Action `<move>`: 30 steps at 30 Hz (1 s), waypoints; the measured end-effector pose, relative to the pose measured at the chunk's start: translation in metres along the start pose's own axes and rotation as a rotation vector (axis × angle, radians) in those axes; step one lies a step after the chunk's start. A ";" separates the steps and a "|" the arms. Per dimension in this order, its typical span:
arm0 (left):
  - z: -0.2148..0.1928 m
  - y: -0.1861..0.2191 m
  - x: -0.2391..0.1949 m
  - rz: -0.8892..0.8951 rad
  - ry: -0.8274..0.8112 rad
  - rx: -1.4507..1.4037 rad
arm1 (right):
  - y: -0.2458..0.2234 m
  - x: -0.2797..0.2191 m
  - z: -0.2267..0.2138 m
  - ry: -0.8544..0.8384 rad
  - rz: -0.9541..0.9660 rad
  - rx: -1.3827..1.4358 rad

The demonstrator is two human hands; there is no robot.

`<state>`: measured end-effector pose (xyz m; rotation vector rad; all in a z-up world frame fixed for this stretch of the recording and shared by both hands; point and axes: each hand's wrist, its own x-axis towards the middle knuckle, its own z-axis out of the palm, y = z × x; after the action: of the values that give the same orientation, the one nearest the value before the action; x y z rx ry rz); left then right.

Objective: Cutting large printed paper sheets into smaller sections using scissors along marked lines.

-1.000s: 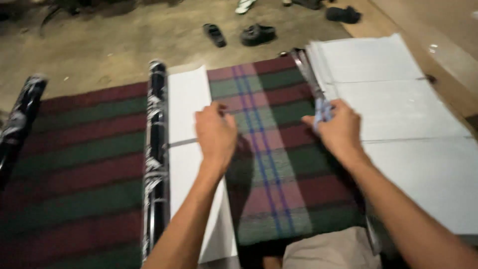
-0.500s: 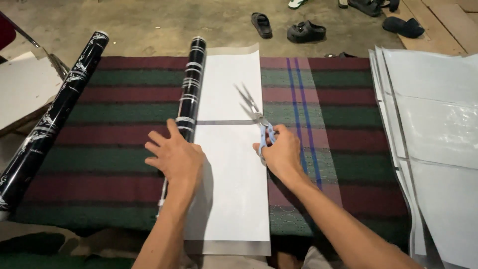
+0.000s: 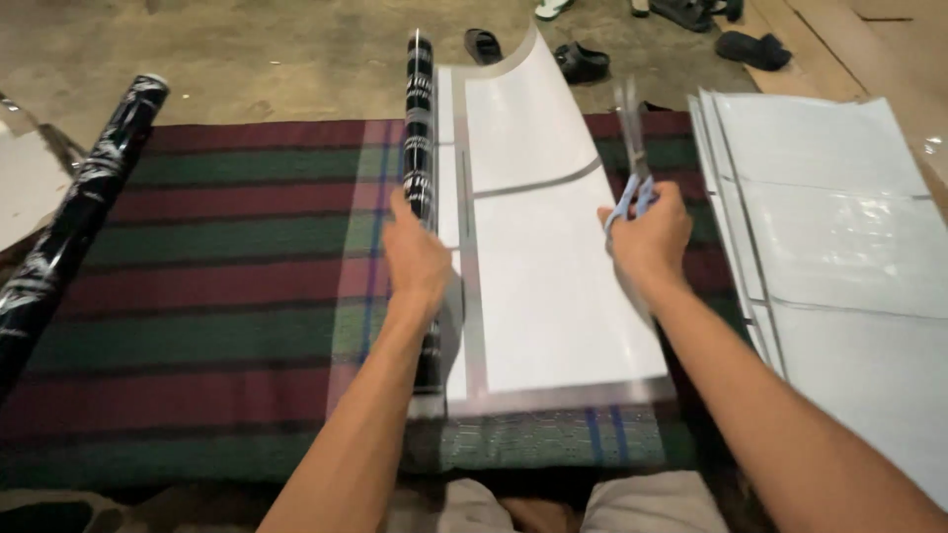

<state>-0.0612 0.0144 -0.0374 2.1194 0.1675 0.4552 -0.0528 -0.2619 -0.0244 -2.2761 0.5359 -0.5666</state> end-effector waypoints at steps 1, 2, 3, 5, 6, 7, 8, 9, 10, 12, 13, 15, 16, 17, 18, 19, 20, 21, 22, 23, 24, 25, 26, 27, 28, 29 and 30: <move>0.009 0.003 0.004 0.004 -0.011 -0.005 | -0.001 -0.003 -0.011 0.008 0.008 -0.006; 0.017 0.007 0.009 -0.028 -0.028 0.068 | -0.005 -0.004 -0.021 -0.014 0.017 -0.011; 0.025 0.011 0.014 -0.058 -0.045 0.141 | -0.009 -0.006 -0.030 -0.035 0.027 -0.015; 0.035 0.009 0.023 -0.124 -0.087 0.205 | 0.014 -0.006 -0.031 -0.068 0.029 -0.057; 0.040 0.007 0.027 -0.190 -0.130 0.278 | 0.027 -0.008 -0.031 -0.106 0.036 -0.093; 0.034 0.011 0.023 -0.187 -0.138 0.280 | 0.024 -0.017 -0.038 -0.105 0.043 -0.094; 0.025 0.013 0.021 -0.173 -0.179 0.365 | 0.020 -0.026 -0.042 -0.119 0.045 -0.084; 0.015 0.014 0.018 -0.159 -0.221 0.449 | 0.015 -0.035 -0.045 -0.132 0.047 -0.074; 0.002 0.020 0.009 -0.170 -0.216 0.453 | 0.011 -0.043 -0.046 -0.144 0.042 -0.073; -0.023 0.033 -0.009 -0.200 -0.386 0.354 | 0.003 -0.057 -0.049 -0.114 0.059 -0.102; -0.034 0.037 -0.020 -0.207 -0.381 0.357 | 0.003 -0.060 -0.048 -0.122 0.056 -0.100; -0.054 0.046 -0.041 -0.211 -0.441 0.342 | 0.006 -0.066 -0.048 -0.138 0.092 -0.121; -0.060 0.050 -0.051 -0.214 -0.440 0.344 | 0.004 -0.069 -0.048 -0.141 0.092 -0.121; -0.065 0.053 -0.061 -0.217 -0.437 0.342 | 0.002 -0.073 -0.049 -0.161 0.093 -0.122; -0.071 0.057 -0.071 -0.220 -0.435 0.341 | 0.001 -0.076 -0.049 -0.180 0.095 -0.123; -0.073 0.062 -0.075 -0.222 -0.437 0.343 | 0.001 -0.075 -0.048 -0.182 0.097 -0.123; -0.075 0.066 -0.080 -0.191 -0.427 0.325 | 0.002 -0.075 -0.048 -0.173 0.080 -0.119; -0.078 0.070 -0.086 -0.160 -0.417 0.306 | 0.002 -0.076 -0.047 -0.164 0.064 -0.115; -0.071 0.065 -0.081 -0.160 -0.418 0.306 | 0.001 -0.070 -0.045 -0.164 0.065 -0.116; -0.064 0.060 -0.077 -0.144 -0.406 0.272 | 0.000 -0.064 -0.043 -0.147 0.026 -0.114; -0.057 0.057 -0.071 -0.124 -0.392 0.237 | -0.002 -0.057 -0.041 -0.127 -0.016 -0.110; -0.045 0.051 -0.061 -0.120 -0.390 0.237 | 0.002 -0.041 -0.036 -0.124 -0.017 -0.107; -0.032 0.046 -0.051 -0.109 -0.387 0.239 | 0.006 -0.024 -0.031 -0.122 -0.057 -0.098; -0.020 0.042 -0.041 -0.099 -0.383 0.242 | 0.009 -0.008 -0.026 -0.119 -0.097 -0.089; -0.011 0.043 -0.029 -0.093 -0.380 0.238 | 0.011 0.004 -0.023 -0.113 -0.101 -0.088; -0.002 0.043 -0.018 -0.078 -0.374 0.242 | 0.014 0.015 -0.021 -0.104 -0.070 -0.139; 0.007 0.041 -0.010 -0.071 -0.373 0.246 | 0.019 0.023 -0.017 -0.102 -0.037 -0.194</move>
<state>-0.0703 -0.0171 -0.0093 2.3879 0.0865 -0.0090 -0.0474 -0.2957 -0.0215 -2.4880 0.5186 -0.4285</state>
